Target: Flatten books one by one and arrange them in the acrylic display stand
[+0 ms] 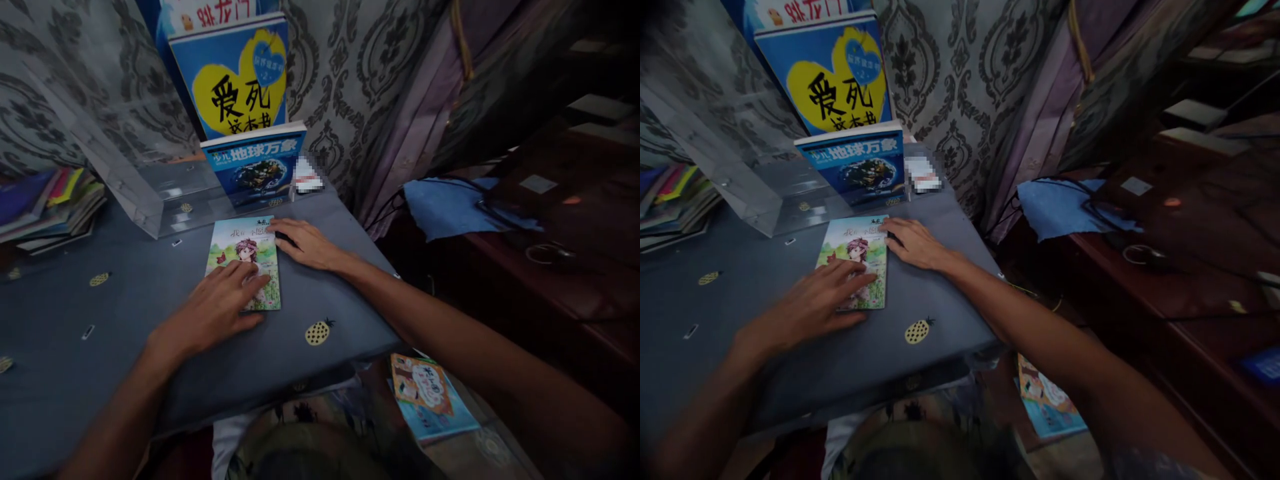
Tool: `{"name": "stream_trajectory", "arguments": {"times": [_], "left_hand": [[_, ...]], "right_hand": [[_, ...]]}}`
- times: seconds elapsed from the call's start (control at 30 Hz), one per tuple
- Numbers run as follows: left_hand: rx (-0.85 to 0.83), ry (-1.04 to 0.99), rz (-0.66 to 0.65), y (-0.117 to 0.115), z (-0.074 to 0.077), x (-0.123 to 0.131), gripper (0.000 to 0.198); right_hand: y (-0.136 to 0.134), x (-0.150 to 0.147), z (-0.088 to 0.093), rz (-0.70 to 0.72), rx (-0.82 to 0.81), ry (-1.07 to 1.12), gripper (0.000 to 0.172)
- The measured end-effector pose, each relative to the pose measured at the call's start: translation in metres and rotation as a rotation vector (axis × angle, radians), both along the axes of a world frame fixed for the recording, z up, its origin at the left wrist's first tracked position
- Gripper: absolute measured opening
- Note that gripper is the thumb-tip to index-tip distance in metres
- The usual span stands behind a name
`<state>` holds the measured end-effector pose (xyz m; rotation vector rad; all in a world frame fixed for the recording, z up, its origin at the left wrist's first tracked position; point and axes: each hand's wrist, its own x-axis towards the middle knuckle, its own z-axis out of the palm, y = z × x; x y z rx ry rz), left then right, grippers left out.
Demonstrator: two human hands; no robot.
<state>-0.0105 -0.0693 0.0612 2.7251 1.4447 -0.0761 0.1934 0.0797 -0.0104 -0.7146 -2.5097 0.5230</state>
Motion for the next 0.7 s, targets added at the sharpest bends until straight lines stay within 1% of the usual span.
{"name": "stream_trajectory", "arguments": {"times": [0.13, 0.27, 0.4, 0.5, 0.6, 0.7], "left_hand": [[0.019, 0.127, 0.003, -0.004, 0.004, 0.011, 0.035], [0.002, 0.174, 0.008, -0.005, 0.008, 0.015, 0.027], [-0.023, 0.144, 0.016, -0.005, 0.007, 0.012, 0.024], [-0.036, 0.081, 0.015, -0.004, 0.005, 0.008, 0.024], [-0.043, -0.004, 0.014, -0.004, 0.004, 0.004, 0.026], [-0.062, -0.047, 0.009, -0.004, 0.006, 0.002, 0.027]], "right_hand": [[-0.003, -0.001, -0.001, -0.011, 0.011, -0.007, 0.042], [-0.011, -0.002, 0.002, -0.031, 0.027, 0.064, 0.037], [-0.025, -0.002, 0.010, -0.018, -0.028, 0.141, 0.034], [-0.034, -0.004, 0.015, 0.013, -0.082, 0.182, 0.032], [-0.039, -0.005, 0.018, 0.052, -0.146, 0.221, 0.032], [-0.040, -0.003, 0.020, 0.065, -0.224, 0.246, 0.031]]}}
